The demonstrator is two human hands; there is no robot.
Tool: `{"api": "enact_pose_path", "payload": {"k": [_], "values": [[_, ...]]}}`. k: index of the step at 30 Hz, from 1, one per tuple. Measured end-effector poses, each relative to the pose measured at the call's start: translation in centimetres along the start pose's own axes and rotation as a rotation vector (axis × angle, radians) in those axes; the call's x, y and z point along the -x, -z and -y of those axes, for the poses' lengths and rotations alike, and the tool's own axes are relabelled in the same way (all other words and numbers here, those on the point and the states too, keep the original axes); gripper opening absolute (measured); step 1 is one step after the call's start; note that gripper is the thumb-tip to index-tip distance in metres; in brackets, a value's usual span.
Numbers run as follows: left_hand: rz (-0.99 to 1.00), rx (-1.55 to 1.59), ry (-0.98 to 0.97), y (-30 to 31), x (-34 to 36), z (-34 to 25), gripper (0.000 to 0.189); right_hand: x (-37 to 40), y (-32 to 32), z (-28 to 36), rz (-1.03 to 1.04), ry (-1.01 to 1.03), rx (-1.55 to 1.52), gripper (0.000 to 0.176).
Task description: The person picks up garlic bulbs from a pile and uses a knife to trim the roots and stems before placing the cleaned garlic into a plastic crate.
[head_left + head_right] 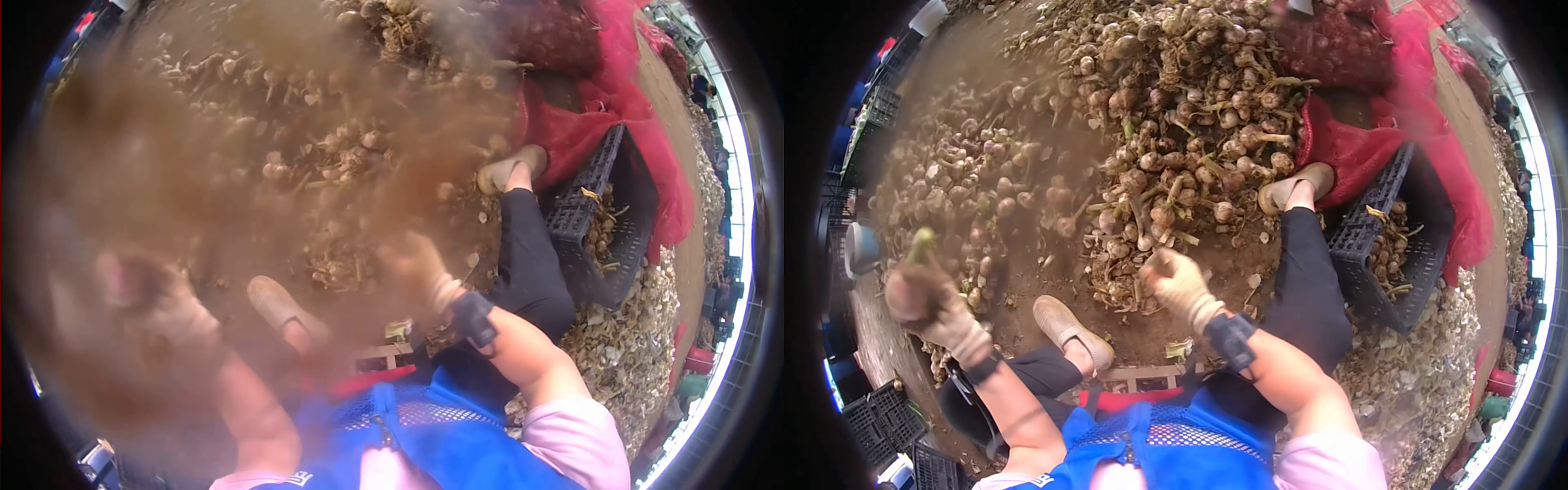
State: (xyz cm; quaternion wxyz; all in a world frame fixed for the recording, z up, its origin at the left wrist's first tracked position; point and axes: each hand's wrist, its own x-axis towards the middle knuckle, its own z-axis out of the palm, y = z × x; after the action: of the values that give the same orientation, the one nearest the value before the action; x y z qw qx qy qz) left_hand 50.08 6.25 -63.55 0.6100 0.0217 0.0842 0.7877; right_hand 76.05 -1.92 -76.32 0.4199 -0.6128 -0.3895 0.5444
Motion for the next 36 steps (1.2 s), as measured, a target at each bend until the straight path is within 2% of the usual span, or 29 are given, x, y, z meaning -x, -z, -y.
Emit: {"api": "enact_pose_path", "payload": {"k": [2, 3, 5, 6, 7, 8, 9, 10, 12, 13, 14, 16, 18, 20, 21, 24, 26, 27, 33, 36], "values": [[-0.237, -0.062, -0.217, -0.5, -3.6, -2.6, 0.067, -1.4, 1.8, 0.2, -0.013, -0.077, -0.232, 0.012], [0.007, -0.280, 0.048, 4.7, -5.0, -3.0, 0.065, -1.3, 1.9, 1.9, -0.046, -0.110, -0.279, 0.011], [0.067, -0.654, 0.489, 13.4, -5.6, 0.0, 0.045, -1.1, 2.3, 4.0, -0.064, -0.135, -0.345, 0.013], [-0.187, -1.259, 0.498, 13.5, -3.6, 4.4, 0.036, -1.2, 2.2, 4.4, -0.064, -0.144, -0.343, 0.013], [-0.023, -1.624, 0.675, 19.2, -3.7, 7.0, 0.046, -1.2, 2.1, 4.6, -0.067, -0.152, -0.345, 0.013], [0.052, -2.244, 0.833, 19.7, -2.9, 10.3, 0.065, -1.1, 2.1, 4.9, -0.071, -0.159, -0.346, 0.012], [0.161, -2.486, 0.877, 20.6, -1.7, 12.6, 0.076, -1.1, 2.4, 5.1, -0.033, -0.209, -0.344, 0.013], [0.285, -2.725, 0.912, 21.3, -1.0, 14.0, 0.086, -1.1, 2.5, 4.6, -0.031, -0.137, -0.286, 0.013], [0.179, -2.765, 1.067, 22.2, -0.9, 15.2, 0.077, -1.1, 2.8, 3.5, -0.031, 0.011, -0.164, 0.013], [0.206, -2.620, 0.929, 22.9, -0.1, 14.8, 0.084, -1.0, 3.6, 3.7, -0.026, 0.017, -0.034, 0.014], [0.227, -2.327, 0.801, 27.2, 0.2, 13.8, 0.084, -0.8, 4.1, 3.7, -0.016, 0.025, 0.050, 0.015], [0.165, -1.411, 0.744, 27.0, 0.1, 12.7, 0.091, -0.9, 5.1, 3.9, 0.009, 0.055, 0.216, 0.017], [0.189, -1.107, 0.880, 17.8, 0.5, 11.3, 0.095, -0.9, 5.5, 3.0, 0.011, 0.168, 0.444, 0.021], [0.231, -1.129, 0.874, 11.7, 1.4, 9.2, 0.093, -0.2, 5.6, 4.4, 0.076, 0.229, 0.637, 0.022], [0.357, -1.216, 0.897, 9.7, 1.4, 8.6, 0.085, 0.3, 5.3, 5.1, 0.100, 0.352, 0.714, 0.022], [0.757, -1.651, 0.705, 8.5, 2.3, 7.8, 0.069, 1.7, 4.5, 6.6, 0.168, 0.462, 0.781, 0.019], [0.841, -1.848, 0.553, 7.2, 3.9, 7.7, 0.064, 2.1, 4.1, 6.9, 0.173, 0.510, 0.714, 0.018], [0.620, -1.706, 0.609, 5.1, 5.0, 7.9, 0.059, 2.3, 4.0, 7.1, 0.183, 0.523, 0.713, 0.018], [0.407, -1.493, 0.782, 2.6, 7.1, 8.2, 0.044, 3.1, 4.1, 7.1, 0.208, 0.583, 0.595, 0.018], [0.437, -1.622, 0.906, -0.6, 8.3, 8.7, 0.037, 2.9, 4.6, 6.5, 0.210, 0.630, 0.524, 0.017]]}}
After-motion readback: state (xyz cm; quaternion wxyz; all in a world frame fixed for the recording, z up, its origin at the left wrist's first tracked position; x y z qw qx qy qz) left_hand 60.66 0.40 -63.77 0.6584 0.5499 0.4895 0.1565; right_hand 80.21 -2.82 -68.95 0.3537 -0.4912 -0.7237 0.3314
